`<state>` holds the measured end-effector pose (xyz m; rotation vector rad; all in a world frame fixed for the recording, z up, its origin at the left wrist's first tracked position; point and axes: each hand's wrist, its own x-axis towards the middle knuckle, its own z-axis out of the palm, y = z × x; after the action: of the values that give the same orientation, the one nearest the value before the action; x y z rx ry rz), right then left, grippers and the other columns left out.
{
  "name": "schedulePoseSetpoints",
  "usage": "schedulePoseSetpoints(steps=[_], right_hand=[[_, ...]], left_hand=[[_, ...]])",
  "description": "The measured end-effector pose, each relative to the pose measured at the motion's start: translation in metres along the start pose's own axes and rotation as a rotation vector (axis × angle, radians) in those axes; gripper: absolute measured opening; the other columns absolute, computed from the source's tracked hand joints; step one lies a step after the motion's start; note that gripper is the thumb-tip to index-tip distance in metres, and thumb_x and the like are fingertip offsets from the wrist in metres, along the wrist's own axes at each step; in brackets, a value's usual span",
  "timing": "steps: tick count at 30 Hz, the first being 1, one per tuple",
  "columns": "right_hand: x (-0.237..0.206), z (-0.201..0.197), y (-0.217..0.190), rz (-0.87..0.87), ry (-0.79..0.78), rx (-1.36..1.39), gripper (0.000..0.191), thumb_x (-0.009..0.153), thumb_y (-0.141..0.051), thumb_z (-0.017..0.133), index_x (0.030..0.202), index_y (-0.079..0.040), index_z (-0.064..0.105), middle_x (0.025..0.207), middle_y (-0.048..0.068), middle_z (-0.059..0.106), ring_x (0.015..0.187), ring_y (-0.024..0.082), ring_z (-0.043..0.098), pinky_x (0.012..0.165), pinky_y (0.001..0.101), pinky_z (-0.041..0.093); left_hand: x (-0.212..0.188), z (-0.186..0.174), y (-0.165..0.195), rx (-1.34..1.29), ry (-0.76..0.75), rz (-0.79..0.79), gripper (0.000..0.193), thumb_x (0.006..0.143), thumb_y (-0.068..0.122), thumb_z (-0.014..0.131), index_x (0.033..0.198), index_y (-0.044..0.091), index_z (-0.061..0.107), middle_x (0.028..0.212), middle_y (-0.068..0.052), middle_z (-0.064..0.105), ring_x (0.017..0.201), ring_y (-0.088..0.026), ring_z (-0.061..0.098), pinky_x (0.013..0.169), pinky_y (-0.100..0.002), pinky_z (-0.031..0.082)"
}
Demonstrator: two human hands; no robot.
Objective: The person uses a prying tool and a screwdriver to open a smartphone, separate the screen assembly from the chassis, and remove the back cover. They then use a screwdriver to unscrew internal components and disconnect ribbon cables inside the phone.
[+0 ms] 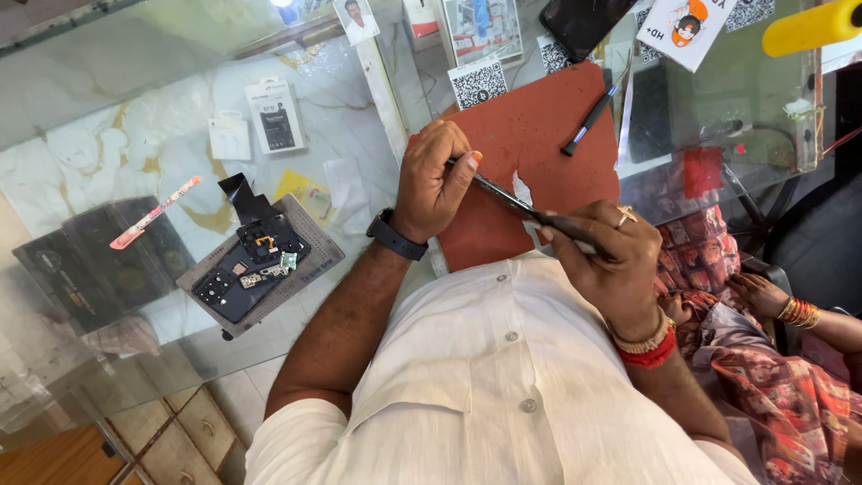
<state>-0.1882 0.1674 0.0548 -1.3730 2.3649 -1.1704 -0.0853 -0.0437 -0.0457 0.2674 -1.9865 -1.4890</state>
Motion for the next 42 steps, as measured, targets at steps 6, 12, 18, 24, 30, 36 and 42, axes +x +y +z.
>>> schedulePoseSetpoints(steps=[6, 12, 18, 24, 30, 36, 42], right_hand=[[0.005, 0.000, -0.005, -0.024, 0.016, 0.000, 0.014, 0.087, 0.005, 0.083, 0.096, -0.001, 0.074, 0.081, 0.008, 0.065, 0.068, 0.020, 0.063, 0.060, 0.0304, 0.047], [0.002, 0.017, 0.004, -0.140, 0.062, -0.064, 0.026, 0.076, 0.010, 0.080, 0.100, 0.001, 0.073, 0.078, 0.010, 0.059, 0.072, 0.025, 0.063, 0.065, 0.0364, 0.049], [0.001, 0.020, 0.010, -0.179, 0.023, -0.065, 0.033, 0.071, 0.010, 0.081, 0.103, 0.002, 0.075, 0.079, 0.009, 0.060, 0.073, 0.025, 0.062, 0.067, 0.0373, 0.049], [0.005, 0.019, 0.007, -0.182, -0.035, -0.101, 0.043, 0.063, 0.006, 0.077, 0.106, 0.003, 0.075, 0.080, 0.010, 0.060, 0.077, 0.027, 0.063, 0.070, 0.0384, 0.050], [0.007, 0.020, -0.003, -0.160, -0.072, -0.112, 0.055, 0.052, 0.004, 0.070, 0.107, 0.002, 0.075, 0.079, 0.011, 0.059, 0.075, 0.027, 0.062, 0.069, 0.0384, 0.050], [0.004, 0.021, -0.004, -0.168, -0.044, -0.102, 0.049, 0.056, 0.008, 0.071, 0.105, 0.001, 0.076, 0.075, 0.010, 0.059, 0.070, 0.026, 0.061, 0.065, 0.0372, 0.048], [-0.008, 0.028, -0.006, -0.141, 0.113, -0.027, 0.032, 0.074, 0.013, 0.076, 0.104, 0.000, 0.075, 0.078, 0.010, 0.060, 0.072, 0.022, 0.063, 0.063, 0.0331, 0.048]], left_hand=[[0.003, -0.002, -0.003, -0.012, 0.005, 0.017, 0.026, 0.104, 0.012, 0.063, 0.084, 0.006, 0.048, 0.079, -0.005, 0.052, 0.076, -0.022, 0.051, 0.080, -0.038, 0.044], [0.006, -0.006, -0.007, -0.016, -0.007, 0.021, 0.026, 0.103, 0.010, 0.064, 0.084, 0.006, 0.048, 0.078, -0.005, 0.052, 0.075, -0.022, 0.051, 0.080, -0.037, 0.043], [0.004, -0.009, -0.011, -0.007, -0.028, 0.036, 0.025, 0.102, 0.009, 0.065, 0.083, 0.006, 0.048, 0.078, -0.005, 0.051, 0.075, -0.022, 0.050, 0.080, -0.038, 0.041], [0.004, -0.012, -0.009, -0.024, -0.034, 0.035, 0.026, 0.102, 0.009, 0.065, 0.083, 0.006, 0.047, 0.078, -0.006, 0.050, 0.076, -0.023, 0.050, 0.078, -0.037, 0.041], [0.002, -0.018, -0.009, -0.026, -0.039, 0.025, 0.028, 0.101, 0.009, 0.066, 0.082, 0.006, 0.045, 0.079, -0.006, 0.048, 0.076, -0.023, 0.048, 0.077, -0.039, 0.040], [-0.003, -0.015, -0.006, -0.025, -0.039, 0.040, 0.026, 0.102, 0.009, 0.066, 0.084, 0.006, 0.046, 0.079, -0.006, 0.049, 0.076, -0.024, 0.048, 0.078, -0.039, 0.041], [-0.005, -0.015, -0.003, -0.018, -0.022, 0.063, 0.027, 0.102, 0.011, 0.067, 0.084, 0.006, 0.047, 0.079, -0.006, 0.050, 0.076, -0.024, 0.050, 0.076, -0.037, 0.042]])
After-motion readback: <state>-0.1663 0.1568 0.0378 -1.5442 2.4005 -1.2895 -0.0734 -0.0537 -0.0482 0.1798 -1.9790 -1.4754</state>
